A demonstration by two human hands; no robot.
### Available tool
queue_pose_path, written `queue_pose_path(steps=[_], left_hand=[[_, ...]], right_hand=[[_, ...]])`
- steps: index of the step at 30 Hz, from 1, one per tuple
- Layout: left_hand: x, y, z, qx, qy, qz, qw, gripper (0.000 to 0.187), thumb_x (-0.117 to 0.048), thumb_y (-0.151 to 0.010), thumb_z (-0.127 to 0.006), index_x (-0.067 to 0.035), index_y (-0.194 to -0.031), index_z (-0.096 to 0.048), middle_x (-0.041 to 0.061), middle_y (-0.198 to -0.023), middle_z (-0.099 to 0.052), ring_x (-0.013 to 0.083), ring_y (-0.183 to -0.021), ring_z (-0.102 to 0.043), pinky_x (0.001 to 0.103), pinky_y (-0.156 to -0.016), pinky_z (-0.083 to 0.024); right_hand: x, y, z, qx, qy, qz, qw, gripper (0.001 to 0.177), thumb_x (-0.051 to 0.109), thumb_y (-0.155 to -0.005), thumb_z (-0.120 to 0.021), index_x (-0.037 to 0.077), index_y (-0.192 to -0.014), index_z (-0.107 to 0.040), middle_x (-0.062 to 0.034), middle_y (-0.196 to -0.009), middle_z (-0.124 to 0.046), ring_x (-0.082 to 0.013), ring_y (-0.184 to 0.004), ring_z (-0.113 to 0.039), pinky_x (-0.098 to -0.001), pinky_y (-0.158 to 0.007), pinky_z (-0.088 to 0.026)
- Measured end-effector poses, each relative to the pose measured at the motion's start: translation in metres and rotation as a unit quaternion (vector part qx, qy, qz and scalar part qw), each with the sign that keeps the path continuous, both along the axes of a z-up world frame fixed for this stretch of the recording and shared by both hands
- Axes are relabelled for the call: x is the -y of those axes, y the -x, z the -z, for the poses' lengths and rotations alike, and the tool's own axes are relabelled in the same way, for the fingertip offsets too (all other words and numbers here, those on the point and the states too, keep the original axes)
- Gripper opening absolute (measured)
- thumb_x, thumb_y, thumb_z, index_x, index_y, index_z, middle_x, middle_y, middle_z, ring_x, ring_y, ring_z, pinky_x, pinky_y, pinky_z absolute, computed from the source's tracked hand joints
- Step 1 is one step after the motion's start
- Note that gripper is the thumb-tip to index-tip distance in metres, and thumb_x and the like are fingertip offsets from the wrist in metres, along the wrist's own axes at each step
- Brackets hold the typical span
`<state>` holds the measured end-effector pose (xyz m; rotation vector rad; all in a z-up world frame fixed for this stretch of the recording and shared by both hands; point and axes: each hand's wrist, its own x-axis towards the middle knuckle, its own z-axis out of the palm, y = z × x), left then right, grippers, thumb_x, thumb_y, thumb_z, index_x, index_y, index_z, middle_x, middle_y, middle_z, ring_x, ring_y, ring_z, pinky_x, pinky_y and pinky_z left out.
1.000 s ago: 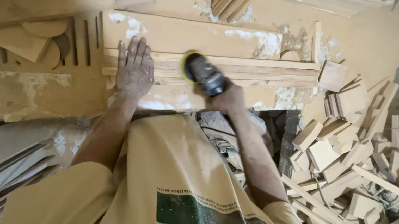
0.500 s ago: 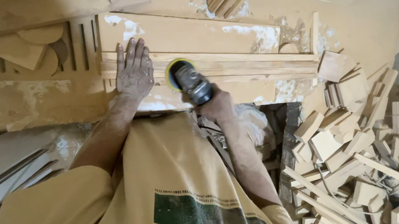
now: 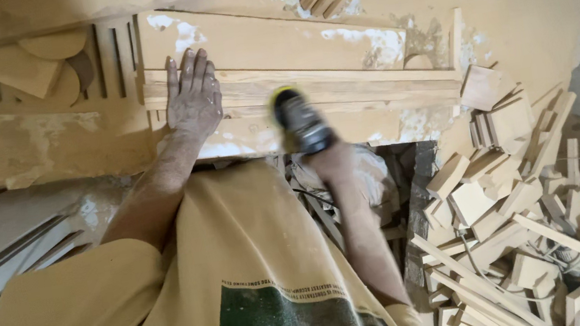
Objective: The person sands long wooden strips using a handheld power sander, moving the sander along the length of each strip while holding them steady by hand.
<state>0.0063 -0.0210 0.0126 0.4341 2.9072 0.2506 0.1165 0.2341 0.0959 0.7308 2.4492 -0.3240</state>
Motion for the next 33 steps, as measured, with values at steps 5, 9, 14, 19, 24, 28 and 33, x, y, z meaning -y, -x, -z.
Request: queue_pose_path(steps=[5, 9, 14, 19, 24, 28, 33], left_hand=[[0.0, -0.003, 0.007, -0.048, -0.025, -0.017, 0.998, 0.051, -0.032, -0.123, -0.026, -0.008, -0.165, -0.042, 0.009, -0.18, -0.024, 0.0282, -0.168, -0.008, 0.054, -0.137, 0.006], [0.0, 0.0, 0.017, -0.052, 0.007, 0.003, 0.999, 0.053, -0.033, -0.123, -0.021, -0.01, -0.167, -0.039, 0.008, -0.181, -0.02, 0.0283, -0.168, -0.002, 0.055, -0.136, 0.011], [-0.004, 0.005, 0.025, -0.003, 0.094, 0.014, 0.995, 0.064, -0.043, -0.113, -0.014, -0.015, -0.17, -0.018, 0.003, -0.181, -0.003, 0.0305, -0.165, 0.01, 0.06, -0.129, 0.022], [-0.003, 0.004, 0.028, 0.007, 0.091, 0.011, 0.996, 0.064, -0.042, -0.113, -0.012, -0.015, -0.171, -0.012, 0.002, -0.18, 0.001, 0.0296, -0.164, 0.012, 0.059, -0.128, 0.023], [-0.003, 0.006, 0.035, -0.006, 0.08, 0.008, 0.997, 0.063, -0.042, -0.114, -0.013, -0.015, -0.171, -0.015, 0.003, -0.181, 0.0, 0.029, -0.165, 0.01, 0.058, -0.129, 0.02], [0.002, 0.006, 0.03, -0.033, 0.05, 0.002, 0.998, 0.062, -0.041, -0.116, -0.016, -0.014, -0.171, -0.02, 0.002, -0.18, -0.01, 0.0259, -0.166, 0.003, 0.052, -0.132, 0.017], [0.024, 0.005, 0.031, -0.076, 0.08, -0.034, 0.993, 0.066, -0.048, -0.118, -0.013, -0.008, -0.172, -0.014, 0.008, -0.18, -0.003, 0.0295, -0.166, 0.008, 0.05, -0.133, 0.016]], right_hand=[[-0.012, -0.014, -0.006, 0.036, -0.039, -0.004, 0.999, 0.073, 0.056, -0.04, -0.09, 0.042, -0.109, -0.07, 0.0096, -0.097, -0.079, -0.0178, -0.102, -0.079, -0.0341, -0.089, -0.062], [-0.078, -0.029, -0.036, 0.059, -0.076, 0.06, 0.994, 0.084, 0.061, -0.046, -0.091, 0.032, -0.124, -0.074, -0.0036, -0.107, -0.082, -0.0271, -0.113, -0.076, -0.0441, -0.1, -0.059], [-0.095, -0.015, -0.051, 0.015, -0.02, 0.181, 0.983, 0.059, 0.029, -0.076, -0.088, 0.018, -0.131, -0.07, -0.0057, -0.114, -0.082, -0.0191, -0.097, -0.079, -0.0342, -0.088, -0.064], [-0.019, -0.013, -0.033, -0.074, 0.049, 0.08, 0.993, 0.064, 0.028, -0.058, -0.092, 0.011, -0.117, -0.076, -0.0139, -0.102, -0.082, -0.0273, -0.088, -0.079, -0.0391, -0.078, -0.063], [-0.01, 0.015, -0.093, 0.019, 0.098, 0.111, 0.989, 0.068, 0.028, -0.08, -0.09, 0.018, -0.142, -0.063, -0.0073, -0.124, -0.08, -0.0164, -0.101, -0.082, -0.0318, -0.093, -0.066], [-0.082, 0.016, -0.076, 0.031, 0.001, 0.124, 0.992, 0.065, 0.035, -0.071, -0.083, 0.02, -0.134, -0.071, -0.0123, -0.124, -0.078, -0.0263, -0.109, -0.077, -0.0353, -0.095, -0.062], [-0.055, 0.032, -0.093, 0.028, 0.026, 0.061, 0.997, 0.077, 0.048, -0.067, -0.083, 0.019, -0.136, -0.069, -0.0119, -0.124, -0.078, -0.0272, -0.11, -0.076, -0.0357, -0.095, -0.061]])
